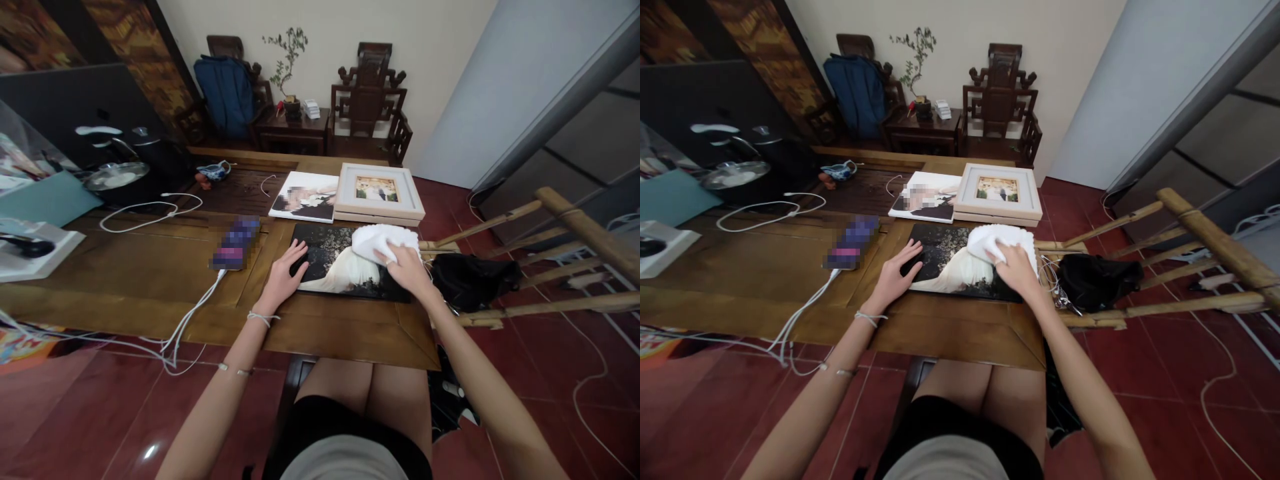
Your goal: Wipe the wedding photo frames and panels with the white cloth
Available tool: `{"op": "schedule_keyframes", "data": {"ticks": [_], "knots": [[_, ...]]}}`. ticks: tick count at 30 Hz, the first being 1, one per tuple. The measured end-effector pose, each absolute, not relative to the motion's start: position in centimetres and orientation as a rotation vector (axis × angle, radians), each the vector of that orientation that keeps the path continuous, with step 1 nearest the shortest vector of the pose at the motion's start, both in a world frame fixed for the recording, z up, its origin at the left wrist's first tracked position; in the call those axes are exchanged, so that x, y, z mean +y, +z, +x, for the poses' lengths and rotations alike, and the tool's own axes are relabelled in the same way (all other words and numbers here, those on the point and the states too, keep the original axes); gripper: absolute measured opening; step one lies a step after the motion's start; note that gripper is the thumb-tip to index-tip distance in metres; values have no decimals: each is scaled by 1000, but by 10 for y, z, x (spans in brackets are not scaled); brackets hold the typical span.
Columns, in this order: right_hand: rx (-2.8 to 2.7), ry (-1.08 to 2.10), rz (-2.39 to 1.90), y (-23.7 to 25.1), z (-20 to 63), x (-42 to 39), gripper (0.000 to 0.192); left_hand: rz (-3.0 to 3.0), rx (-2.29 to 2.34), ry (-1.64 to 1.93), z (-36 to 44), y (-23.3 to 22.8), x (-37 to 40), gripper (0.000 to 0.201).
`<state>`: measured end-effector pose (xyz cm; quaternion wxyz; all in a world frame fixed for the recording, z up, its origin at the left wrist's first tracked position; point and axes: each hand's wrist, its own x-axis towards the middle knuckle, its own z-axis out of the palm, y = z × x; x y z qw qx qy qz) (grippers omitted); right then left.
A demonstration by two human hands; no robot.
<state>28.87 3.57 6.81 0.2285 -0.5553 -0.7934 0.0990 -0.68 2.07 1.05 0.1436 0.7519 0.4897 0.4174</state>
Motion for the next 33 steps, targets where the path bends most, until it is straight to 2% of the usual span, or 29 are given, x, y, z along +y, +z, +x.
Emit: {"op": "schedule_keyframes", "data": {"ticks": [5,8,11,19,23,28,33], "knots": [[-2377,212,-1412,63,289,-52,27,2167,1444,1178,-6,10,21,36],[-2439,281,-1332,66,293,-69,25,2172,1449,1159,-7,10,21,38],[-2403,275,-1373,67,296,-47,25,2181,1444,1157,-7,9,22,39],[-2133,323,-1435,71,296,74,29,2166,1451,1143,-9,9,24,38],[-2096,230,-1464,64,296,86,27,2153,1450,1148,-8,9,24,38],[-2201,70,-1441,53,293,29,25,2164,1453,1152,-7,8,24,38],[-2369,99,-1352,59,295,-48,24,2163,1458,1160,-6,9,24,37]]}}
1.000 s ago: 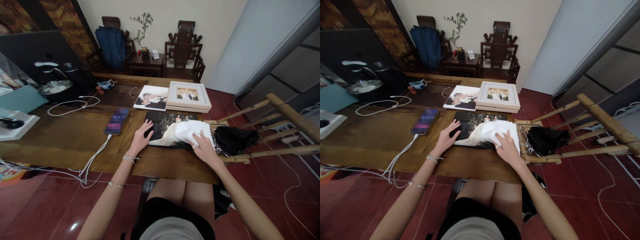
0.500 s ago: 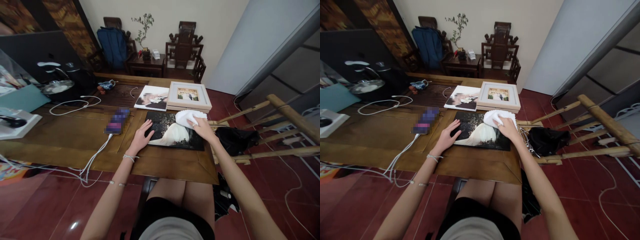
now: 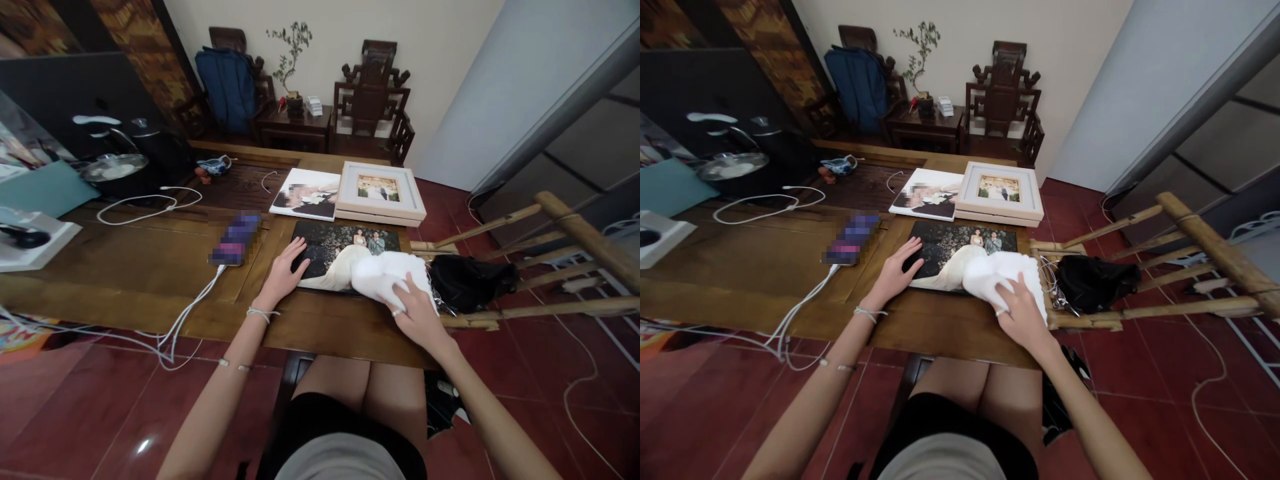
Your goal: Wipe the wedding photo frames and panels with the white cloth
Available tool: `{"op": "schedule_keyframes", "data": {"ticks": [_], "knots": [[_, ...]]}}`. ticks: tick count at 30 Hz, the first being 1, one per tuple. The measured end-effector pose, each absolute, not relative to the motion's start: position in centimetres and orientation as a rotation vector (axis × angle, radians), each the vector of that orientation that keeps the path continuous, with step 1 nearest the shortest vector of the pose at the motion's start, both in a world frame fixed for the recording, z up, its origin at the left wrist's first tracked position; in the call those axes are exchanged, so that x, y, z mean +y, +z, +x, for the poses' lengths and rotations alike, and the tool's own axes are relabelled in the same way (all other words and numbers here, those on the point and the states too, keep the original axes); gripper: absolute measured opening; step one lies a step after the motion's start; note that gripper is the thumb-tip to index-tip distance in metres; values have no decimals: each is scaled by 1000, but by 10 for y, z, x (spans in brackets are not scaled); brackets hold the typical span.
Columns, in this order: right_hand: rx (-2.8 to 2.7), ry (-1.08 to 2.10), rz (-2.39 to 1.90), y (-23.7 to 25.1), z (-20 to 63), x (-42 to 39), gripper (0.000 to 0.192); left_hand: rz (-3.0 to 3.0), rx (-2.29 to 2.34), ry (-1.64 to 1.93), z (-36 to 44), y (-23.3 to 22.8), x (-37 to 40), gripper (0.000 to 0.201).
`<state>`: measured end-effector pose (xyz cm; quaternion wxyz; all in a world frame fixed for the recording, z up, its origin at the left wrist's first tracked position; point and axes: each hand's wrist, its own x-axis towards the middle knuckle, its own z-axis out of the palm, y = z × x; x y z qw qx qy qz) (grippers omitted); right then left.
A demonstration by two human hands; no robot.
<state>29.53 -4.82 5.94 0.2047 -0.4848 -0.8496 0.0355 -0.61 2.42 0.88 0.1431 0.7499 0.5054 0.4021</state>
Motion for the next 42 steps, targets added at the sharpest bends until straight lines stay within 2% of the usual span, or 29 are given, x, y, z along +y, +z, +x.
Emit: {"op": "schedule_keyframes", "data": {"ticks": [5,12,16,19,23,27,31,37,42], "knots": [[-2465,269,-1356,75,298,-58,23,2175,1440,1167,-7,9,24,37],[-2209,329,-1431,74,299,47,31,2157,1447,1143,-8,11,24,37],[-2140,240,-1443,67,296,82,30,2151,1448,1139,-8,11,24,37],[-2162,126,-1467,60,293,69,27,2152,1453,1144,-8,11,23,36],[-2234,27,-1452,52,291,13,26,2150,1457,1150,-7,10,24,36],[-2345,71,-1360,56,293,-46,23,2146,1453,1164,-6,10,24,36],[-2406,229,-1324,64,297,-59,22,2153,1446,1161,-6,10,23,37],[-2234,306,-1437,71,299,16,29,2156,1438,1154,-8,12,23,37],[-2124,244,-1474,67,297,73,31,2145,1447,1145,-8,12,23,36]]}}
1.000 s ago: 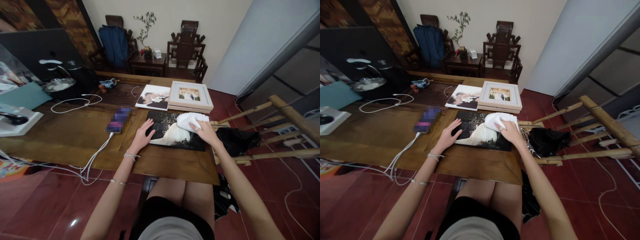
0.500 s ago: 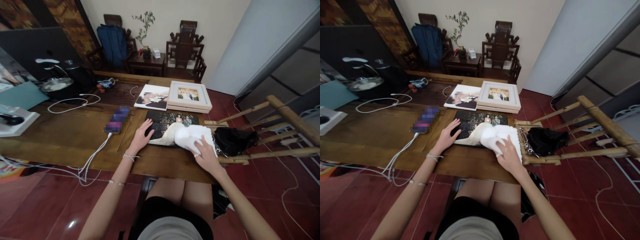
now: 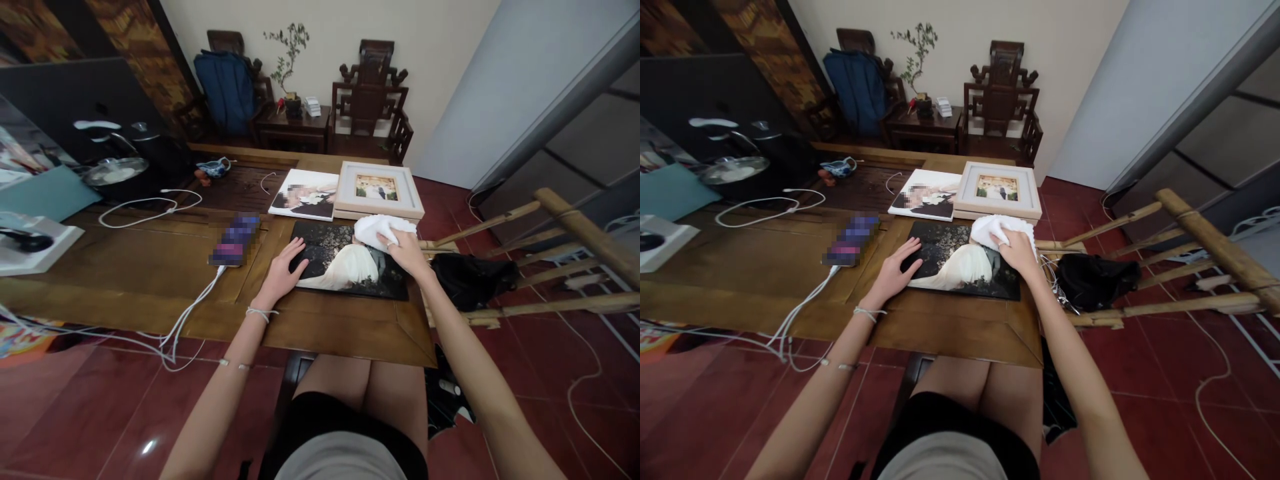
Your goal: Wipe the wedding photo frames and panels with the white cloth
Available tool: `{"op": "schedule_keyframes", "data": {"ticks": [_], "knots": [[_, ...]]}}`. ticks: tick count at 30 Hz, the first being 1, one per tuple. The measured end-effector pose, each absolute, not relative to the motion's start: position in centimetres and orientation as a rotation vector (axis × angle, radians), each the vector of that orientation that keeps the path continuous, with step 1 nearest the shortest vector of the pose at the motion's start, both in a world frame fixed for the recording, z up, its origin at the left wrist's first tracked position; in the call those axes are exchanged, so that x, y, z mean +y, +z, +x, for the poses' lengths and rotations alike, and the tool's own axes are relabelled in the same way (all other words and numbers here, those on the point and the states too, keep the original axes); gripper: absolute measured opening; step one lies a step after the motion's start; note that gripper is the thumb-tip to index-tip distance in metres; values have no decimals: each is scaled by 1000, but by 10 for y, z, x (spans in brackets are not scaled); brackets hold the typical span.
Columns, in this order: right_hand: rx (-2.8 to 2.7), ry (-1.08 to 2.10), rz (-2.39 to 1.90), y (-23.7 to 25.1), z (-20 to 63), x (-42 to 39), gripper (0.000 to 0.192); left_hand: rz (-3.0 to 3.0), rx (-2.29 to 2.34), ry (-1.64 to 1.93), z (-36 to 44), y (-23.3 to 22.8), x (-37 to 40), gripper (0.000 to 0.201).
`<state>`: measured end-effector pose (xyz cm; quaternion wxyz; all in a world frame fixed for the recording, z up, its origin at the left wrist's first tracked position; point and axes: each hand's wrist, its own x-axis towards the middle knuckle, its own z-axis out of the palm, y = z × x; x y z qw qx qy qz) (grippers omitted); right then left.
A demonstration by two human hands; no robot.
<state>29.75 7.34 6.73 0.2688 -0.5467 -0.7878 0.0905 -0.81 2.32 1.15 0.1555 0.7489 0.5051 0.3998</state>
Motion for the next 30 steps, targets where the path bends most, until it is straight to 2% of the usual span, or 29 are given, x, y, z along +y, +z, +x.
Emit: {"op": "schedule_keyframes", "data": {"ticks": [3,7,14,17,23,27,30], "knots": [[-2128,144,-1470,60,294,70,29,2147,1447,1145,-8,10,23,36],[-2215,22,-1433,51,292,23,25,2154,1444,1158,-8,9,23,36],[-2394,123,-1318,58,296,-58,23,2161,1454,1157,-7,8,24,36],[-2392,209,-1344,62,300,-45,22,2165,1445,1163,-8,8,24,37],[-2179,277,-1442,67,301,47,29,2156,1442,1152,-8,10,23,36],[-2113,203,-1492,64,295,81,30,2153,1439,1156,-8,10,23,36],[-2161,56,-1485,56,290,66,28,2150,1438,1160,-8,9,23,36]]}}
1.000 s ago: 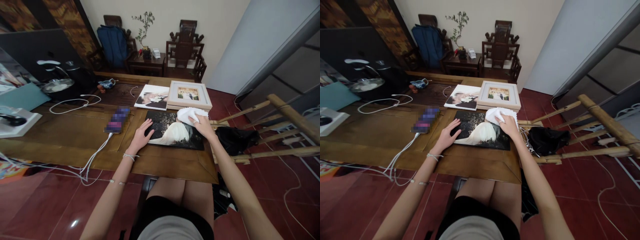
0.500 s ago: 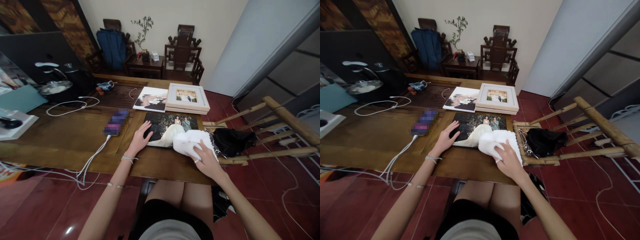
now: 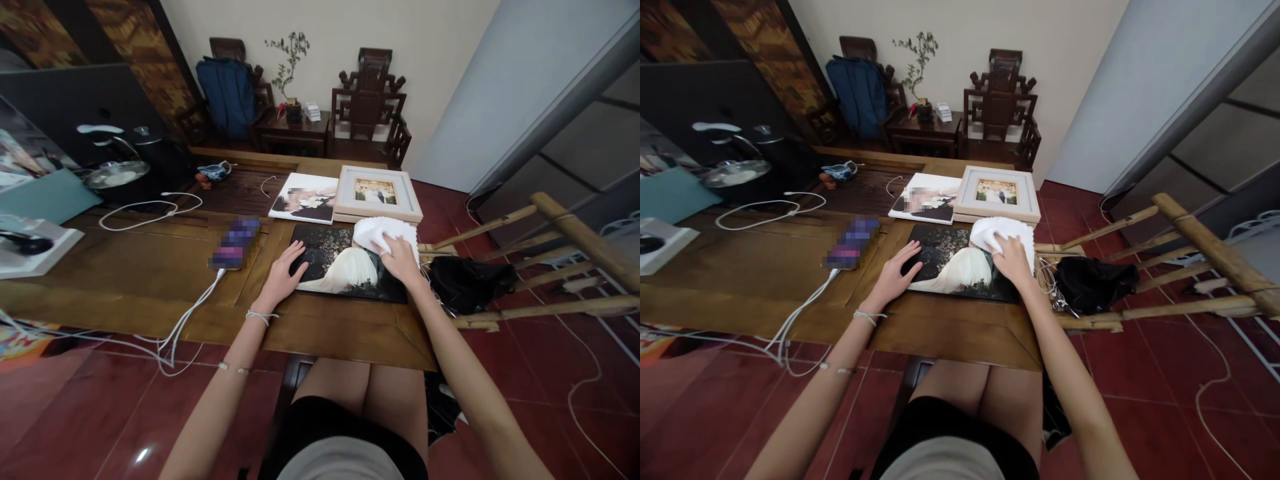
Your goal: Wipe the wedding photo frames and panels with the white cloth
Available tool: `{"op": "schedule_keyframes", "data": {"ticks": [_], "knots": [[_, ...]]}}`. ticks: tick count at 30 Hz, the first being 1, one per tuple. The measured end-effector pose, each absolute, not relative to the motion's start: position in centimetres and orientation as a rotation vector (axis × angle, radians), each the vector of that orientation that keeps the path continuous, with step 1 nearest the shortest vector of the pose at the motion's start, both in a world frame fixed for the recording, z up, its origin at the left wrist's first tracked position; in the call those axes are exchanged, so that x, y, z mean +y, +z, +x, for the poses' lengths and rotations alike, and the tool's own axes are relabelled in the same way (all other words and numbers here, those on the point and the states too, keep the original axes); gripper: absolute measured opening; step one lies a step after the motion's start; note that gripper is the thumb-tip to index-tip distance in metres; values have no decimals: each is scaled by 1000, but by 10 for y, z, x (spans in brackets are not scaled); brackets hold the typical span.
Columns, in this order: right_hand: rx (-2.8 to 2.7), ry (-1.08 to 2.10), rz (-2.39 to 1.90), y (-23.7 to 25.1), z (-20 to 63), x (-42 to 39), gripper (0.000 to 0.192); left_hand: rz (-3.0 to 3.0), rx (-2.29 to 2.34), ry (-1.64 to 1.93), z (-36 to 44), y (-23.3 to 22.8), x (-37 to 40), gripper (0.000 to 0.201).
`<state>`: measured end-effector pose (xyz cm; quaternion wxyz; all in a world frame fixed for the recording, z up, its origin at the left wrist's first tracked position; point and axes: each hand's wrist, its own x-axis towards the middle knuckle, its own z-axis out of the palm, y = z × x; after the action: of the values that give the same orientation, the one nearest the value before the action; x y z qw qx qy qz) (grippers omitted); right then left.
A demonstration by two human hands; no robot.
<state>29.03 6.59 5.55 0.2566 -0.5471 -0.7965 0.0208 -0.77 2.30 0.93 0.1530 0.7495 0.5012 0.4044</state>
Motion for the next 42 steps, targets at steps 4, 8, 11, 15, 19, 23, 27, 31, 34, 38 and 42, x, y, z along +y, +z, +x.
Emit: {"op": "schedule_keyframes", "data": {"ticks": [4,8,11,15,19,23,27,31,34,38,42], "knots": [[-2270,-48,-1426,46,289,3,28,2147,1445,1165,-7,9,23,36],[-2356,24,-1341,48,293,-60,25,2142,1451,1171,-6,10,23,36],[-2384,116,-1331,54,295,-72,23,2152,1445,1165,-7,10,23,36],[-2310,175,-1424,61,295,-30,24,2158,1438,1157,-8,10,23,36],[-2203,188,-1514,68,290,40,27,2161,1441,1148,-9,10,23,37],[-2136,130,-1574,67,286,81,28,2161,1446,1142,-9,11,23,37],[-2166,15,-1528,57,286,67,28,2155,1450,1149,-8,11,23,36],[-2229,-39,-1458,51,288,9,26,2162,1450,1160,-7,11,23,35],[-2294,2,-1405,53,290,-38,23,2170,1456,1167,-7,10,23,35],[-2390,156,-1336,60,293,-61,21,2177,1451,1173,-7,9,24,36],[-2317,225,-1390,63,294,-23,22,2183,1439,1168,-8,10,23,36]]}}
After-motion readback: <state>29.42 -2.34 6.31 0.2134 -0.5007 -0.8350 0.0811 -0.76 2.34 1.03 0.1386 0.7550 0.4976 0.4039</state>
